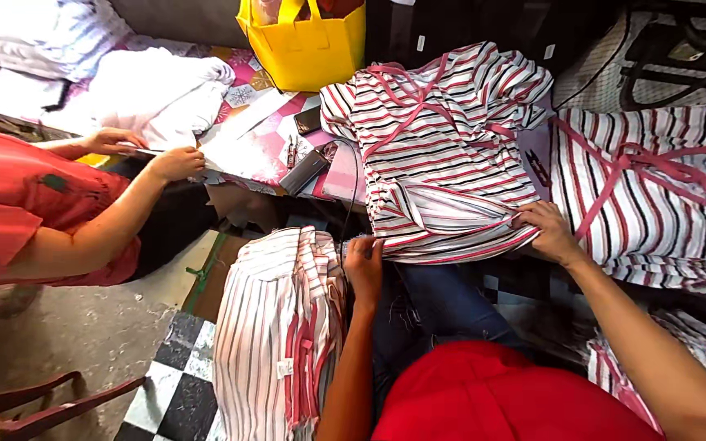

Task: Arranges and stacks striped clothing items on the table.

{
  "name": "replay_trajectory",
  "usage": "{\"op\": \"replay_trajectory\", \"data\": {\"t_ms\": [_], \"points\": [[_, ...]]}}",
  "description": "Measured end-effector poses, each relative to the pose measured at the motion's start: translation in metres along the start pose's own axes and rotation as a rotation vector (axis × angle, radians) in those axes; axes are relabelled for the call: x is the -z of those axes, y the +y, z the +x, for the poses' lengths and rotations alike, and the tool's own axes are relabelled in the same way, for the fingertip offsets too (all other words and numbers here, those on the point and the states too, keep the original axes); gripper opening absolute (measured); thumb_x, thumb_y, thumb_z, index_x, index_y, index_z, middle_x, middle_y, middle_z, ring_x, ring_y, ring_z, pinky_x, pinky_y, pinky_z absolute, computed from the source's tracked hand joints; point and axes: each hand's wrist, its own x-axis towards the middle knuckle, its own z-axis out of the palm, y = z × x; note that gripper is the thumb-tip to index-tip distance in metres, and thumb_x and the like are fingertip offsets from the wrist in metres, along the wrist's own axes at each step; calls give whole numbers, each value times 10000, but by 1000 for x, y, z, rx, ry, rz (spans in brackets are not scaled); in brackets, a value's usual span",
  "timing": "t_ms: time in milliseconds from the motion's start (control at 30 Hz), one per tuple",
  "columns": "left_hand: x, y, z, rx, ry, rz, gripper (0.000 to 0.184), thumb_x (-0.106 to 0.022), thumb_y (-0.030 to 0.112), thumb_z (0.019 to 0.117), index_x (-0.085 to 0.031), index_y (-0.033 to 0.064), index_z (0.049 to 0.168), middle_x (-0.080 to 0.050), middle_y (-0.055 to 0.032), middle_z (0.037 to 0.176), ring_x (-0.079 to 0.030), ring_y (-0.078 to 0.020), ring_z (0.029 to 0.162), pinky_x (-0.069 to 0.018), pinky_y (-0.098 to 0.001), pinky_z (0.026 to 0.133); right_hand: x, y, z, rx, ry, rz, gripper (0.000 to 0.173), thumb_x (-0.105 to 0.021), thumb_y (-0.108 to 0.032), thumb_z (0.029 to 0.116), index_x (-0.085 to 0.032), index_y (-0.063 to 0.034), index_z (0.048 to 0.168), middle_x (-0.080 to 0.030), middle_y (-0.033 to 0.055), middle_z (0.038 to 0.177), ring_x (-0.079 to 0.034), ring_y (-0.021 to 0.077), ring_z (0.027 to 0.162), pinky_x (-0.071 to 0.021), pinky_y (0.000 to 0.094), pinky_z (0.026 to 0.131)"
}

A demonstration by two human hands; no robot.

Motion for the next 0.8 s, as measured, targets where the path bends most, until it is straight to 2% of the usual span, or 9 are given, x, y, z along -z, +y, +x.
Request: {"op": "replay_trajectory", "data": {"t_ms": [67, 133, 233, 333, 500, 533, 633, 700, 800], "points": [[-27, 11, 21, -67, -37, 25, 319, -762, 109, 895, -683, -106, 1118, -655, -275, 1133, -699, -327, 913, -596, -424, 788, -1, -2, -1, -8, 2, -3, 138, -633, -35, 810, -746, -12, 885, -706, 228, 1110, -641, 438, 1063, -412, 618, 982], [-54, 6, 40, -135, -85, 88, 383, -764, 121, 902, -658, -54, 1226, -611, -279, 1275, -661, -394, 1116, -579, -501, 887, -1, -3, -1, -13, 4, -1, 124, -642, -22, 813, -746, -14, 880, -704, 228, 1118, -638, 436, 1073, -413, 616, 988], [-65, -11, 56, -222, -88, 91, 144, -700, 63, 939, -728, -29, 1045, -680, -227, 1126, -673, -371, 1089, -568, -499, 916, -3, -2, -2, -20, 16, 5, 124, -643, -30, 811, -747, -20, 877, -706, 222, 1121, -638, 434, 1081, -414, 618, 993], [-27, -23, 46, -178, -101, 16, 96, -681, 18, 931, -751, -44, 950, -729, -180, 943, -723, -287, 887, -594, -454, 830, -3, 0, -4, -20, 23, 10, 128, -644, -35, 810, -750, -25, 880, -707, 217, 1121, -641, 427, 1074, -417, 615, 992], [80, -53, -3, 144, 27, 246, 165, -651, 45, 949, -736, -91, 989, -740, -230, 947, -734, -329, 856, -586, -491, 830, -5, 0, -2, -16, 38, 14, 133, -641, -65, 796, -745, -20, 864, -707, 230, 1104, -641, 448, 1054, -411, 627, 985], [99, -49, -9, 255, 50, 350, 202, -626, 70, 978, -728, -99, 1019, -732, -255, 962, -729, -377, 875, -578, -534, 831, -5, -1, -1, -17, 38, 20, 137, -639, -50, 788, -744, -12, 866, -704, 239, 1106, -639, 457, 1055, -410, 634, 984], [122, -4, -5, 505, 56, 618, 320, -544, 166, 1041, -696, -67, 1200, -655, -322, 1242, -576, -512, 1245, -401, -655, 1054, -2, -3, -1, -30, 24, 26, 146, -634, -19, 781, -741, -1, 878, -699, 248, 1118, -635, 462, 1072, -409, 639, 989], [94, 30, 3, 223, 55, 531, 404, -650, 193, 985, -657, -95, 1267, -604, -334, 1338, -535, -507, 1313, -389, -614, 1109, 0, -3, 0, -37, 4, 38, 157, -641, -12, 782, -749, -4, 896, -697, 243, 1121, -632, 453, 1079, -408, 637, 995], [-10, 85, 0, -273, -197, 183, 610, -798, 347, 876, -643, -68, 1295, -553, -288, 1430, -503, -439, 1370, -397, -558, 1151, 12, -9, 5, 18, -2, 12, 225, -646, 5, 785, -743, 0, 987, -701, 233, 1097, -650, 440, 1054, -439, 626, 978]]}}
